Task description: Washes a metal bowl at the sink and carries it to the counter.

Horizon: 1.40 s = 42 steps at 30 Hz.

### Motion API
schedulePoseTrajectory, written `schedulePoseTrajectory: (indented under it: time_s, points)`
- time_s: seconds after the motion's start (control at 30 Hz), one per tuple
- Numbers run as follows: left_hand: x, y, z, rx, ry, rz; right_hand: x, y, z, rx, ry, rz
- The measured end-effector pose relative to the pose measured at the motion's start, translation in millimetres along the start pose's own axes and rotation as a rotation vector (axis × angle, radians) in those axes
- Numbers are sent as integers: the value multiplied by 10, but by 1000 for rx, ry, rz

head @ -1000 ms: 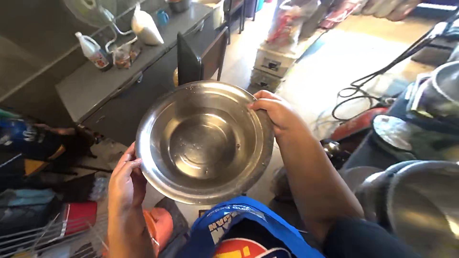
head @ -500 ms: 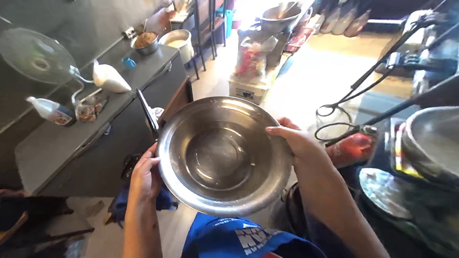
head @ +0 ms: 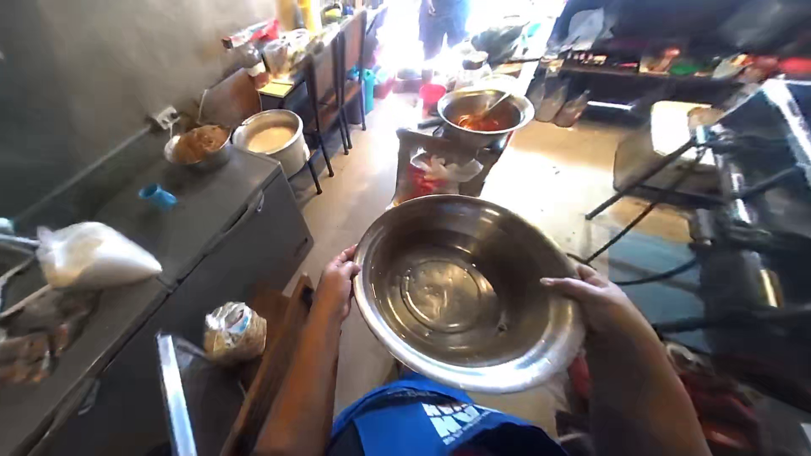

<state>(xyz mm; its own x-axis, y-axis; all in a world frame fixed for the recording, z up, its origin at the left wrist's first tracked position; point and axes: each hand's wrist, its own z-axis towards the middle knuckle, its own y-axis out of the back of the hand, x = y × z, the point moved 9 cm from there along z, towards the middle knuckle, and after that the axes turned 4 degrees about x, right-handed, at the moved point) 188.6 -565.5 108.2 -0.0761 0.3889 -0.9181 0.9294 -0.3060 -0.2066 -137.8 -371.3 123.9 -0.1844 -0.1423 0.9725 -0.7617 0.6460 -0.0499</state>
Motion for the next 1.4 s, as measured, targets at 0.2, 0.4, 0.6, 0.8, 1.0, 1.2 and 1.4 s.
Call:
schedulePoseTrajectory:
  time_s: [0.2,0.4,0.6,0.8,1.0,1.2,1.4]
  points:
    - [-387,-66,1725,-45,10,50,219,-583,1768,35,44,49]
    - [-1051,210,3294,-136,20,166,560,-1532,3432,156,65,119]
    - [-1626,827,4806,-167,8,267,717,-2789,4791,173,51,99]
    - [-2098,1631,6495,-193,43,211,778,-4086,5901,135,78,80]
    - [-2624,2543,7761,-281,91,176,872,-5510,6838,133,32,57]
    - [-2848,3325,8732,-440,133,128,931,-6708,7773,236,45,61]
    - [-2772,3878,9443,-618,201,23,856,-7618,8700,389,48,0]
